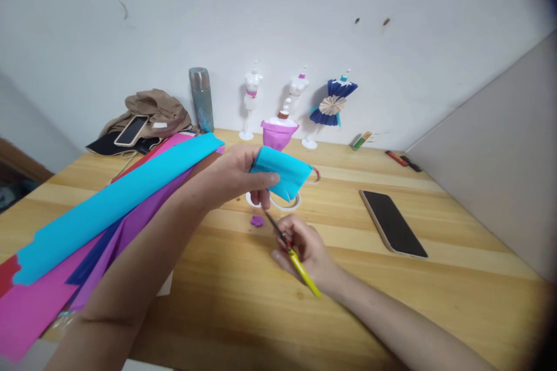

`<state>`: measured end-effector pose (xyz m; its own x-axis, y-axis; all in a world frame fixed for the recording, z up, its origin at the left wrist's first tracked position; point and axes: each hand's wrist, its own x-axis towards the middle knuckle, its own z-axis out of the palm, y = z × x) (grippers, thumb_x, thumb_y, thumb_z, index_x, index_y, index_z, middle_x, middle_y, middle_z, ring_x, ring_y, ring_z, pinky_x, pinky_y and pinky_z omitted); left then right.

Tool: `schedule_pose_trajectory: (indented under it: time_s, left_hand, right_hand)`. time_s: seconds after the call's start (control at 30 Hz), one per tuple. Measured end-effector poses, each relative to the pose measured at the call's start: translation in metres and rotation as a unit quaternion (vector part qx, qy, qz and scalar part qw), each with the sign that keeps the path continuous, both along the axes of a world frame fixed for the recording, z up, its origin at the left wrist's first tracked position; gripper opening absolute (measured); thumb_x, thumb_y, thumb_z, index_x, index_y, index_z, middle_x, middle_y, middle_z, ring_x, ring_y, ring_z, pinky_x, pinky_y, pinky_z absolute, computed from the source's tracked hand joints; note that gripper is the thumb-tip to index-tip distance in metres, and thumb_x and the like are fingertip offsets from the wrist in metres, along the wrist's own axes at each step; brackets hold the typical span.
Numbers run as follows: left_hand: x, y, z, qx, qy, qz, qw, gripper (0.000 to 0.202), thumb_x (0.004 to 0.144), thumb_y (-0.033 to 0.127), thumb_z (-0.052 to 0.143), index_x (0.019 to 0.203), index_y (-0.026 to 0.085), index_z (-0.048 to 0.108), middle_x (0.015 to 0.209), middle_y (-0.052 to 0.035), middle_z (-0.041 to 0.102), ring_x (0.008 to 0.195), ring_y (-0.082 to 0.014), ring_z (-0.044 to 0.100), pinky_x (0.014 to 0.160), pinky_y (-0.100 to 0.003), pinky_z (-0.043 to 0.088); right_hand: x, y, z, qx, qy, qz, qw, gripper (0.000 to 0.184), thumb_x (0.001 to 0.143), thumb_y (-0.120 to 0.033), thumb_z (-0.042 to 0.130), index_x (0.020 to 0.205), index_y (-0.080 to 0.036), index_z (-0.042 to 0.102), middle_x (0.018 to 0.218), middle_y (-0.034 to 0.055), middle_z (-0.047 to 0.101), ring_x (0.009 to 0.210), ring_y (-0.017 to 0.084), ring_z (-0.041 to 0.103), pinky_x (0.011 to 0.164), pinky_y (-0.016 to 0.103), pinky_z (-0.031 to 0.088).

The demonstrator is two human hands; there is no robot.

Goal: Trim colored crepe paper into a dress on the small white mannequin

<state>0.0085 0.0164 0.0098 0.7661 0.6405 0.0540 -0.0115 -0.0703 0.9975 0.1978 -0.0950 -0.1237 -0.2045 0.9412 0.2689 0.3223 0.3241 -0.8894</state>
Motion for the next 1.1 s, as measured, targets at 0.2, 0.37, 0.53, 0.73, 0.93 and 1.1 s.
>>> schedule_pose_trajectory:
  time_s: [0.2, 0.37, 0.53, 0.73, 0.93, 1.1]
  left_hand:
    - [0.001, -0.005, 0.002, -0.003, -0.053, 0.051, 0.997, 0.035, 0.077, 0.034, 0.089, 0.099, 0.010, 0.077, 0.073, -0.0055, 0.077, 0.064, -0.0150, 0.071, 0.057, -0.023, 0.053]
    - [0.002, 0.004, -0.004, -0.004, -0.068, 0.068, 0.995, 0.040, 0.072, 0.037, 0.091, 0.095, 0.011, 0.071, 0.064, -0.0022, 0.072, 0.057, -0.0146, 0.068, 0.054, -0.024, 0.051]
    - [0.002, -0.002, -0.002, -0.021, -0.043, 0.021, 0.999, 0.029, 0.077, 0.035, 0.087, 0.086, 0.012, 0.072, 0.064, -0.0045, 0.074, 0.057, -0.0133, 0.068, 0.057, -0.023, 0.052]
    - [0.010, -0.004, -0.006, -0.006, 0.006, -0.036, 0.999, 0.030, 0.076, 0.035, 0.086, 0.089, 0.012, 0.073, 0.065, -0.0036, 0.074, 0.060, -0.0143, 0.069, 0.057, -0.023, 0.053]
    - [0.015, -0.001, -0.013, -0.009, 0.034, -0.074, 0.997, 0.027, 0.079, 0.031, 0.080, 0.095, 0.010, 0.073, 0.066, -0.0035, 0.074, 0.058, -0.0153, 0.070, 0.057, -0.024, 0.054]
    - [0.012, -0.001, -0.013, 0.014, 0.046, -0.037, 0.998, 0.018, 0.082, 0.027, 0.076, 0.092, 0.012, 0.075, 0.077, -0.0047, 0.076, 0.071, -0.0159, 0.071, 0.063, -0.024, 0.054]
  right_hand:
    - [0.004, 0.000, -0.019, 0.078, 0.117, -0.022, 0.990, 0.027, 0.090, -0.044, 0.077, 0.108, -0.026, 0.067, 0.068, -0.0031, 0.058, 0.055, 0.017, 0.051, 0.052, 0.032, 0.044]
    - [0.010, -0.002, -0.013, 0.118, 0.168, -0.084, 0.975, 0.025, 0.098, -0.045, 0.074, 0.113, -0.029, 0.064, 0.085, 0.0022, 0.071, 0.056, 0.017, 0.057, 0.050, 0.031, 0.048]
    - [0.015, 0.013, 0.019, 0.059, 0.203, -0.161, 0.964, 0.034, 0.087, -0.040, 0.086, 0.109, -0.027, 0.063, 0.082, -0.0007, 0.070, 0.055, 0.014, 0.057, 0.048, 0.028, 0.051]
    - [0.010, 0.017, 0.044, 0.034, 0.298, -0.110, 0.948, 0.051, 0.076, -0.056, 0.091, 0.105, -0.029, 0.059, 0.074, -0.0034, 0.063, 0.051, 0.018, 0.062, 0.048, 0.034, 0.054]
    - [0.008, 0.004, 0.054, 0.056, 0.302, -0.160, 0.938, 0.047, 0.075, -0.047, 0.096, 0.101, -0.030, 0.061, 0.075, -0.0043, 0.066, 0.059, 0.018, 0.068, 0.053, 0.033, 0.059]
    - [0.016, 0.006, 0.042, 0.023, 0.210, -0.168, 0.963, 0.043, 0.082, -0.050, 0.089, 0.103, -0.026, 0.060, 0.073, -0.0032, 0.065, 0.055, 0.017, 0.063, 0.051, 0.031, 0.054]
